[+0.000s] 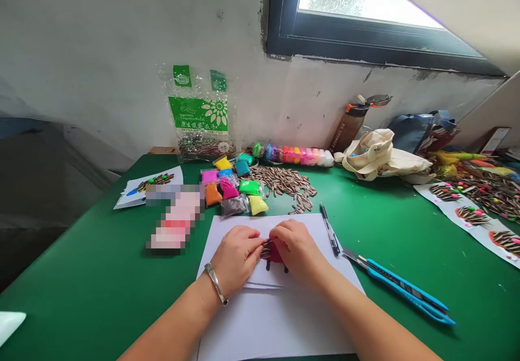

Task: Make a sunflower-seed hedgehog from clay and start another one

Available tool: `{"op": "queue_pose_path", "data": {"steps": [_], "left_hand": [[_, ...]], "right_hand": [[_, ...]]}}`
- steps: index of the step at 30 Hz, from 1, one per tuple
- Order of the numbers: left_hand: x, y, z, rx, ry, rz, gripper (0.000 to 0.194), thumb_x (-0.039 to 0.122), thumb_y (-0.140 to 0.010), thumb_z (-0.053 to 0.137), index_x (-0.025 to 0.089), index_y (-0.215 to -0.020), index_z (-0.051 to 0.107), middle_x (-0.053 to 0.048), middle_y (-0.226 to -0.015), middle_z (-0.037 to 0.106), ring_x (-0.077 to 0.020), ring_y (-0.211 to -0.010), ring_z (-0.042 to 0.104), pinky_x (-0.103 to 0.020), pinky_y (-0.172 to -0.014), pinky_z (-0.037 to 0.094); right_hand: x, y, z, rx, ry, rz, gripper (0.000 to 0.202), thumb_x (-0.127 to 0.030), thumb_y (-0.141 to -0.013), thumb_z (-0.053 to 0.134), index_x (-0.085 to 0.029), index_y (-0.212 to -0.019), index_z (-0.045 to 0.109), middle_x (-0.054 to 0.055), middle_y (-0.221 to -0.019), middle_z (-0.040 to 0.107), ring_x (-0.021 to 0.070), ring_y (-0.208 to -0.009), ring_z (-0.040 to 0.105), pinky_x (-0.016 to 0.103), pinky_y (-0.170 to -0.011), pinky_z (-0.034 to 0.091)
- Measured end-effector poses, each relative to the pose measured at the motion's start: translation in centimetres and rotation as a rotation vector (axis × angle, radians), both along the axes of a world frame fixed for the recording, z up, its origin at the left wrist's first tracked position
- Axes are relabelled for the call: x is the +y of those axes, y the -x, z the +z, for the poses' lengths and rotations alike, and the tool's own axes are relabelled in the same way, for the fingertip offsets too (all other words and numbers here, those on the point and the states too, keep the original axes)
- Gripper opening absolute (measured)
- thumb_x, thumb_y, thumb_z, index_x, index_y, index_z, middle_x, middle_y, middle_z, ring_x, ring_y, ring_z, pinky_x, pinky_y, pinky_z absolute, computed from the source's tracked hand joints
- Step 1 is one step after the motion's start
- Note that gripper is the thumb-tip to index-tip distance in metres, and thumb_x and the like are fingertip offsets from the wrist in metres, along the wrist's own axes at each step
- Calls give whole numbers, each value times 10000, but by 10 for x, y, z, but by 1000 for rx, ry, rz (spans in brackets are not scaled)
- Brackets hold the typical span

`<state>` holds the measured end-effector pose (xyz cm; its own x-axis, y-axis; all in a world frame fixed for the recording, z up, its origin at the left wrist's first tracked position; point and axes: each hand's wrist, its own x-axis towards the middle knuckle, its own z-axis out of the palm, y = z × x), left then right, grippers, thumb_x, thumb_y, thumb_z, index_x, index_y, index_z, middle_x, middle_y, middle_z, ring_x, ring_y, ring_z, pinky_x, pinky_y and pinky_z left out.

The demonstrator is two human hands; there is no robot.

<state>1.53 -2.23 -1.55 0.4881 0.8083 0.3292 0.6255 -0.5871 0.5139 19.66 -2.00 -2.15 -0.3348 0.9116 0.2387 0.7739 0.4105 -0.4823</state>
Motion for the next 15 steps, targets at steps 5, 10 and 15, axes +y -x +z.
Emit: {"op": "queue_pose_path", "data": {"steps": [5,10,15], "left_hand": [[0,0,-1,20,11,-4,240,171,-844,503,190,-944,721,-80,-945,671,-221,-933,566,-387,-848,491],[0,0,0,31,15,-6,244,180,-850,491,191,-931,721,-79,-943,668,-219,-927,564,-392,-845,492],[0,0,1,24,2,1,242,183,-848,487,191,-928,715,-81,-942,672,-219,-925,571,-398,-843,497]], "right_hand": [[-1,2,-1,-27,-4,1,193,-114,-866,476,-183,-771,630,36,-784,612,158,-784,501,279,-730,327],[-1,5,-1,-45,-6,-10,175,-125,-856,498,-187,-774,640,34,-789,618,161,-795,501,283,-735,323],[-1,1,2,-29,-13,-13,166,-114,-836,524,-210,-856,659,29,-841,643,167,-825,507,286,-747,319]]}}
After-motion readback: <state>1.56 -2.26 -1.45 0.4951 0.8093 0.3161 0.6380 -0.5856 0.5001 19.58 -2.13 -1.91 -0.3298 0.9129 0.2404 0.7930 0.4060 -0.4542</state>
